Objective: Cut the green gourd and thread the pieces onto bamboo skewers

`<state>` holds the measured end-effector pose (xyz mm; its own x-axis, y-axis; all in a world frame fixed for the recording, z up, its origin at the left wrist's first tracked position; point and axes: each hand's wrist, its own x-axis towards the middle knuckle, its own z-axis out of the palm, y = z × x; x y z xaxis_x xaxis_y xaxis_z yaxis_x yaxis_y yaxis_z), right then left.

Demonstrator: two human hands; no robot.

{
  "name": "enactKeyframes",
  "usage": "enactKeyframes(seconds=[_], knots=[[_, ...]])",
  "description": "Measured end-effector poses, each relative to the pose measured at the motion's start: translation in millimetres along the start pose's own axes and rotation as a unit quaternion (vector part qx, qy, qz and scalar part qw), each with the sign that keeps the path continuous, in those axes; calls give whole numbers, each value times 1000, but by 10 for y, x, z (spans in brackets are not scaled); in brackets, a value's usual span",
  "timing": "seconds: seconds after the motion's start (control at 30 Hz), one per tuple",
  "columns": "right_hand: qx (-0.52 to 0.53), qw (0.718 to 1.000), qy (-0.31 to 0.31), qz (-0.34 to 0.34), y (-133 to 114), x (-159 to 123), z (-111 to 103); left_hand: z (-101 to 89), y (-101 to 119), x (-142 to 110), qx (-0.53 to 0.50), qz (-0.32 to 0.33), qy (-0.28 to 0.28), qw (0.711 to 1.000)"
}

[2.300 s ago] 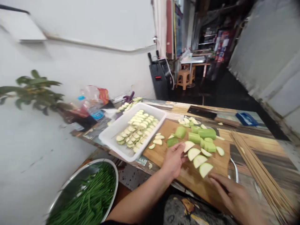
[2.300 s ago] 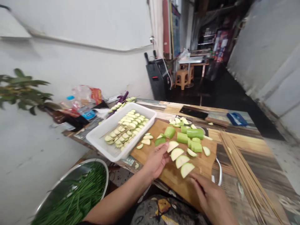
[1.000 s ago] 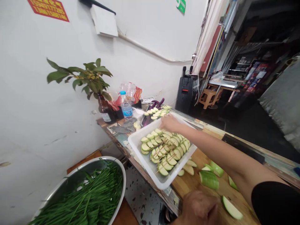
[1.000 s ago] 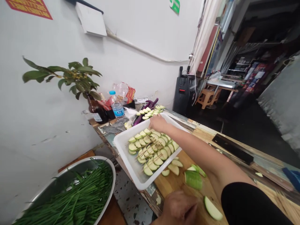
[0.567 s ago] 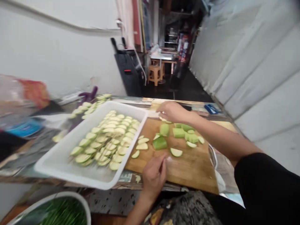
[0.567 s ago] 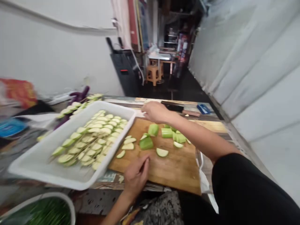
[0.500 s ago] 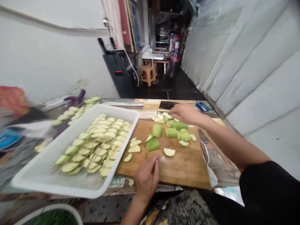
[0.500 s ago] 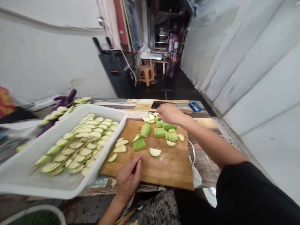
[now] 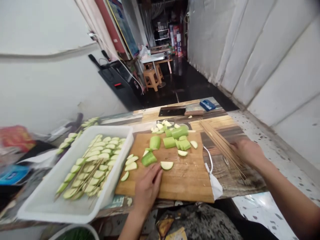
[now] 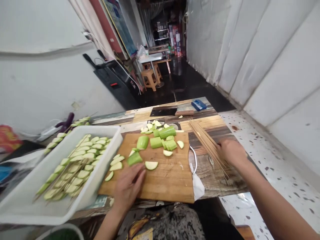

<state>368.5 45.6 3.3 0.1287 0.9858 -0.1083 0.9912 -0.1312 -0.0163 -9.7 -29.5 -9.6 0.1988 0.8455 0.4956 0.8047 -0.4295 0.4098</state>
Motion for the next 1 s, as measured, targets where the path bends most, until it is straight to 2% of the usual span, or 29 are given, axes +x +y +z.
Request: enactKeyframes(seconds=[0.23, 0.37, 0.47, 0.53, 0.57, 0.63, 0.67, 0.7, 0.73, 0.77, 0.8, 0.83, 0.87, 0.9, 1.0], knots=[[12, 999, 25, -31, 5, 110, -11, 8, -22, 242, 83, 103, -140, 981], [38, 997, 58, -22, -10, 78, -77, -2, 10, 304, 89, 106, -189, 972], [92, 992, 90, -18, -49, 27, -173, -7, 83, 363, 84, 71, -206, 972], [205, 972, 111, -22, -113, -36, -248, -3, 138, 390, 46, 27, -193, 980], [290, 950, 111, -30, -163, -81, -278, 0, 164, 398, 9, -2, -178, 984], [473, 876, 58, -71, -305, -198, -308, 6, 214, 410, -117, -92, -140, 979], [549, 830, 13, -96, -397, -269, -303, 5, 237, 418, -207, -154, -117, 959], [592, 796, -47, -120, -500, -346, -287, 2, 258, 428, -308, -223, -96, 920], [607, 777, -96, -135, -611, -425, -260, -6, 275, 441, -408, -288, -74, 863], [611, 771, -112, -144, -724, -506, -228, -16, 287, 457, -494, -342, -54, 797], [598, 776, -124, -159, -835, -584, -195, -30, 294, 475, -561, -380, -36, 734], [578, 787, -120, -181, -938, -657, -164, -45, 296, 491, -607, -402, -20, 685], [550, 799, -118, -212, -1029, -724, -139, -60, 291, 506, -633, -414, -6, 654], [526, 806, -112, -245, -1104, -783, -120, -75, 282, 517, -646, -420, 8, 638], [462, 824, -83, -316, -1232, -902, -90, -112, 234, 532, -643, -429, 44, 633]])
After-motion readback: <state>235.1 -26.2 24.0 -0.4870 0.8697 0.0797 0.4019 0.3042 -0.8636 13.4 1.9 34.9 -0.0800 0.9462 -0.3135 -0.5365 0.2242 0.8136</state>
